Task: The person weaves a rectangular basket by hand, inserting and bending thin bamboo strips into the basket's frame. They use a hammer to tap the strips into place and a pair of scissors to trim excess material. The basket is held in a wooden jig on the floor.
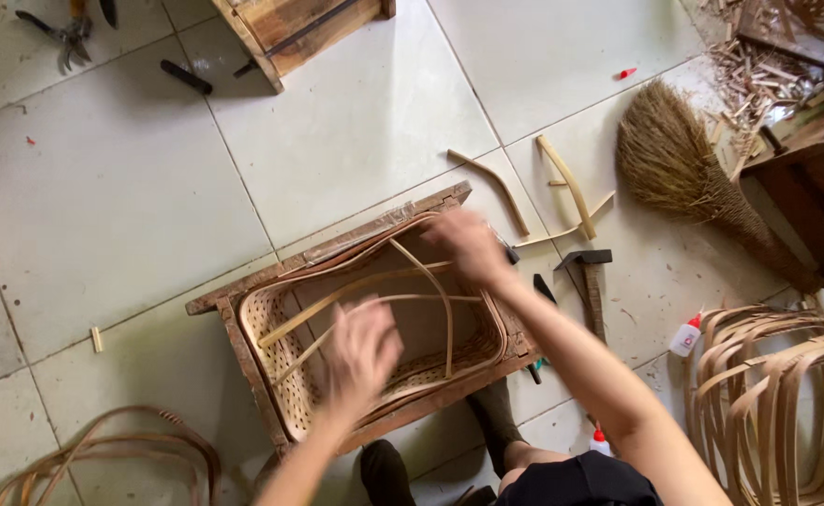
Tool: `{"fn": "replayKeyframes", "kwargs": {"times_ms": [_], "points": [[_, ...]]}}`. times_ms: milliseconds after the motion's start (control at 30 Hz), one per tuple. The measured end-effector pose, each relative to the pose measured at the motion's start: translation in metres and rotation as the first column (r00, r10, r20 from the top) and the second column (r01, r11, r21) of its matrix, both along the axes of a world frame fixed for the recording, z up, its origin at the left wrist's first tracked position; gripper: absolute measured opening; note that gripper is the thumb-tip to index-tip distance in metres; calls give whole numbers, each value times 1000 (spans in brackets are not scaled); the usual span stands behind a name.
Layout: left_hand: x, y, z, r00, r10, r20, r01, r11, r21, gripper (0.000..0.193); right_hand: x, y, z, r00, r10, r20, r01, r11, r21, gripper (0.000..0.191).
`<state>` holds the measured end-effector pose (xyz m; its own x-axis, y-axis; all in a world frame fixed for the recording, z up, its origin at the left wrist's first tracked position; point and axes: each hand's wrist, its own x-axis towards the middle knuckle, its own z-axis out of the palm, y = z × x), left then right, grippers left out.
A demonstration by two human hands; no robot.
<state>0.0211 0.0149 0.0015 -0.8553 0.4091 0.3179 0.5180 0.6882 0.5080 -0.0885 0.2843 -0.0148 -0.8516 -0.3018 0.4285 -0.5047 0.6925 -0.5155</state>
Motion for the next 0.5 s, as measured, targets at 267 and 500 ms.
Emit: {"fn": "replayKeyframes", "kwargs": {"times_ms": [267, 500], "points": [[111, -9, -4, 963, 68, 261, -57, 997, -47, 62, 44, 123, -59, 910, -413, 25, 322, 745, 584, 30], [107, -12, -9, 992, 35, 123, -32, 999, -31, 61, 8, 124, -45, 898, -375, 230, 217, 833, 509, 23]]}}
